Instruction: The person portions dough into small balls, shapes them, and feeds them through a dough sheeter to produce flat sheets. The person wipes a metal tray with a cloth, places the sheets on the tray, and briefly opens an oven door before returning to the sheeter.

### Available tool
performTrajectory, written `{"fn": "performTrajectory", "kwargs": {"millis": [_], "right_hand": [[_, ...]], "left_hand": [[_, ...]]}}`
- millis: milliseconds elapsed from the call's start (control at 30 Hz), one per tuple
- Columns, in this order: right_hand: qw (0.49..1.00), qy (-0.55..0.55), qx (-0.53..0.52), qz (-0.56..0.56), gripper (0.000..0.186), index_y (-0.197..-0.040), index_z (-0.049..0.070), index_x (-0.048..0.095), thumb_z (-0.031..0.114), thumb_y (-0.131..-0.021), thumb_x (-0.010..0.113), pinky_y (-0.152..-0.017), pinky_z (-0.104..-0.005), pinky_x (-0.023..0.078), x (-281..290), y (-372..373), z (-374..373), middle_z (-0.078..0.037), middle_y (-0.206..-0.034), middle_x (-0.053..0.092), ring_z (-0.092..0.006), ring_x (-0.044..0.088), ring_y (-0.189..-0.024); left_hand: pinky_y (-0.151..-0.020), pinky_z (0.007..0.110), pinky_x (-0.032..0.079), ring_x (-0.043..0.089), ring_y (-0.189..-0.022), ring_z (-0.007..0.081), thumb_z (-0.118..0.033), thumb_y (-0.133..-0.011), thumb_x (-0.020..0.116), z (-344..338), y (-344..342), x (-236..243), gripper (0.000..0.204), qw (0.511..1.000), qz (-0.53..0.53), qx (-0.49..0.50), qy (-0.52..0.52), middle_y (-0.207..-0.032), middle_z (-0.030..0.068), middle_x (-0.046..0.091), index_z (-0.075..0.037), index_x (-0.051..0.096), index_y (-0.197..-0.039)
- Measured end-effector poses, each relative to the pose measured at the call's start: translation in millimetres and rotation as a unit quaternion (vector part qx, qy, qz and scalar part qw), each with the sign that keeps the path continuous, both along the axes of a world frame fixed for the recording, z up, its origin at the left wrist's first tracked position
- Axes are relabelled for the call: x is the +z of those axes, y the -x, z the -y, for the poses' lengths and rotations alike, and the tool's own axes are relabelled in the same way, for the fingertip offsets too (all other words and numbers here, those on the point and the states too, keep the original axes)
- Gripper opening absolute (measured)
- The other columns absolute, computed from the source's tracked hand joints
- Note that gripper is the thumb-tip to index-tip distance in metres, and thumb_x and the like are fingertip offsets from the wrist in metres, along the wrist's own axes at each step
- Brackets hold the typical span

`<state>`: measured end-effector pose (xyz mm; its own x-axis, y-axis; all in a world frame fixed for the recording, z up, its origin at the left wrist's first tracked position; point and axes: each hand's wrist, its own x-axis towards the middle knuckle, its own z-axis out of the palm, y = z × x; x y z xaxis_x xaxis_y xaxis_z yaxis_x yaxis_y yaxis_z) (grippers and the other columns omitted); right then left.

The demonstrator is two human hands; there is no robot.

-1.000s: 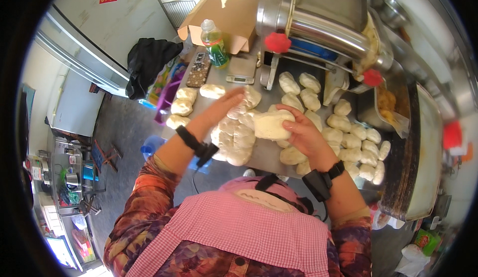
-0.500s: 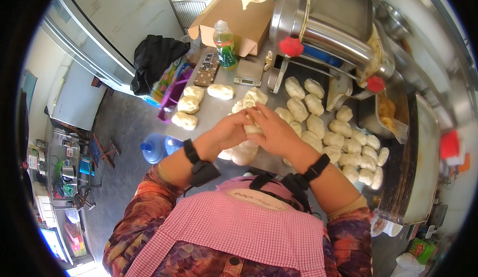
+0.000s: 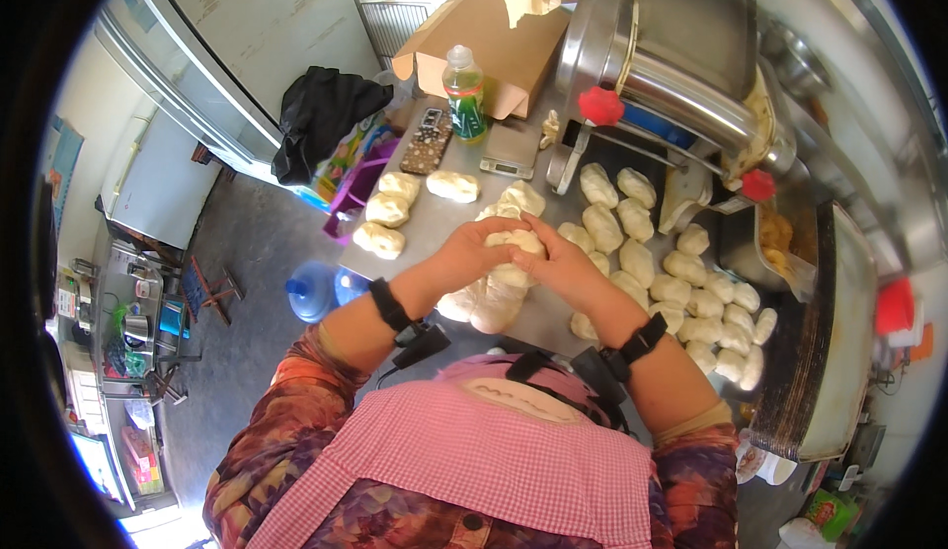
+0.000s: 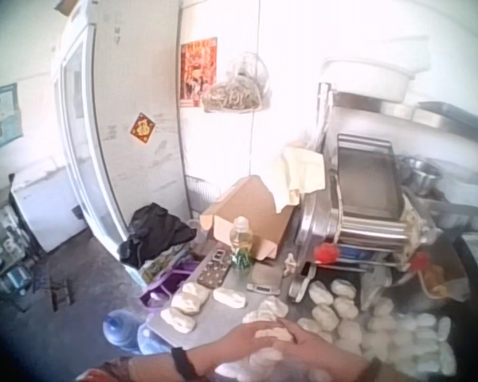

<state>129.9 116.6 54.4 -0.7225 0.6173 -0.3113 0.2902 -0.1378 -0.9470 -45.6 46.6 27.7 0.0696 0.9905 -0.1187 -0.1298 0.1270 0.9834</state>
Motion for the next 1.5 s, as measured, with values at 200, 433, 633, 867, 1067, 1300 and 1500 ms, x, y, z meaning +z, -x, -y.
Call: {"fn": "performTrajectory", "kwargs": {"millis": [200,433,633,867,1067,1300,1500], "right_hand": [[0.993,-0.045,0.031,-0.101,0.068,-0.141,0.007,0.032,0.006,-0.081,0.065,-0.099,-0.0313,0.038,-13.0,-5.1,-4.6,-0.012,-0.135,0.045,-0.0219,0.045,-0.121],[0.982,0.094,-0.079,-0.145,0.060,-0.137,0.003,0.038,0.007,-0.082,0.062,-0.094,-0.0322,0.042,-11.0,-44.4,-20.0,-0.014,-0.126,0.051,-0.0231,0.051,-0.114],[0.978,0.094,-0.135,-0.126,0.051,-0.130,0.003,0.045,0.009,-0.083,0.063,-0.087,-0.0294,0.044,-23.2,-60.8,-19.4,-0.011,-0.115,0.057,-0.0185,0.056,-0.104],[0.984,0.056,-0.140,-0.096,0.044,-0.124,0.004,0.051,0.010,-0.083,0.063,-0.085,-0.0281,0.046,-45.5,-58.5,-23.5,-0.009,-0.112,0.058,-0.0164,0.056,-0.100],[0.983,-0.110,-0.148,0.003,0.069,-0.131,0.003,0.044,0.017,-0.071,0.075,-0.094,-0.0325,0.042,-64.0,-47.8,-38.4,-0.018,-0.126,0.051,-0.0260,0.052,-0.114],[0.950,-0.283,0.118,0.058,0.075,-0.130,0.005,0.047,0.018,-0.062,0.077,-0.091,-0.0322,0.045,-55.3,0.3,-46.7,-0.015,-0.123,0.056,-0.0240,0.055,-0.110],[0.992,0.026,0.123,-0.029,0.048,-0.118,0.003,0.055,0.011,-0.072,0.065,-0.086,-0.0334,0.049,-18.6,-6.5,-46.8,-0.010,-0.108,0.063,-0.0222,0.062,-0.098]], "left_hand": [[-0.097,0.030,0.039,0.050,-0.114,0.0195,0.002,-0.077,0.060,-9.2,26.7,-4.7,0.032,0.987,-0.085,-0.042,-0.132,-0.116,0.0092,0.057,-0.004,0.061,-0.109],[-0.101,0.039,0.036,0.044,-0.120,0.0338,-0.003,-0.074,0.057,-8.8,118.7,-63.6,0.025,0.811,-0.539,-0.074,-0.216,-0.117,0.0147,0.057,-0.007,0.067,-0.096],[-0.091,0.041,0.045,0.058,-0.104,0.0323,-0.018,-0.076,0.065,-52.6,79.9,-70.2,0.025,0.923,-0.360,0.093,-0.102,-0.102,0.0182,0.064,-0.004,0.066,-0.097],[-0.084,0.040,0.047,0.058,-0.101,0.0329,-0.021,-0.074,0.066,-102.7,16.7,-60.3,0.033,0.820,-0.570,0.036,0.034,-0.102,0.0201,0.062,0.000,0.060,-0.099],[-0.071,0.038,0.045,0.055,-0.087,0.0315,0.001,-0.064,0.061,-72.2,21.8,-53.0,0.025,0.889,-0.392,-0.035,-0.235,-0.093,0.0112,0.057,-0.006,0.055,-0.087],[-0.082,0.034,0.047,0.057,-0.093,0.0304,0.006,-0.067,0.061,-38.4,17.5,-53.4,0.035,0.921,-0.324,0.027,-0.216,-0.098,0.0110,0.057,-0.006,0.057,-0.100],[-0.085,0.035,0.047,0.058,-0.097,0.0298,0.001,-0.071,0.064,-43.2,47.0,-75.8,0.038,0.893,-0.412,-0.011,-0.179,-0.105,0.0132,0.058,-0.003,0.057,-0.108]]}}
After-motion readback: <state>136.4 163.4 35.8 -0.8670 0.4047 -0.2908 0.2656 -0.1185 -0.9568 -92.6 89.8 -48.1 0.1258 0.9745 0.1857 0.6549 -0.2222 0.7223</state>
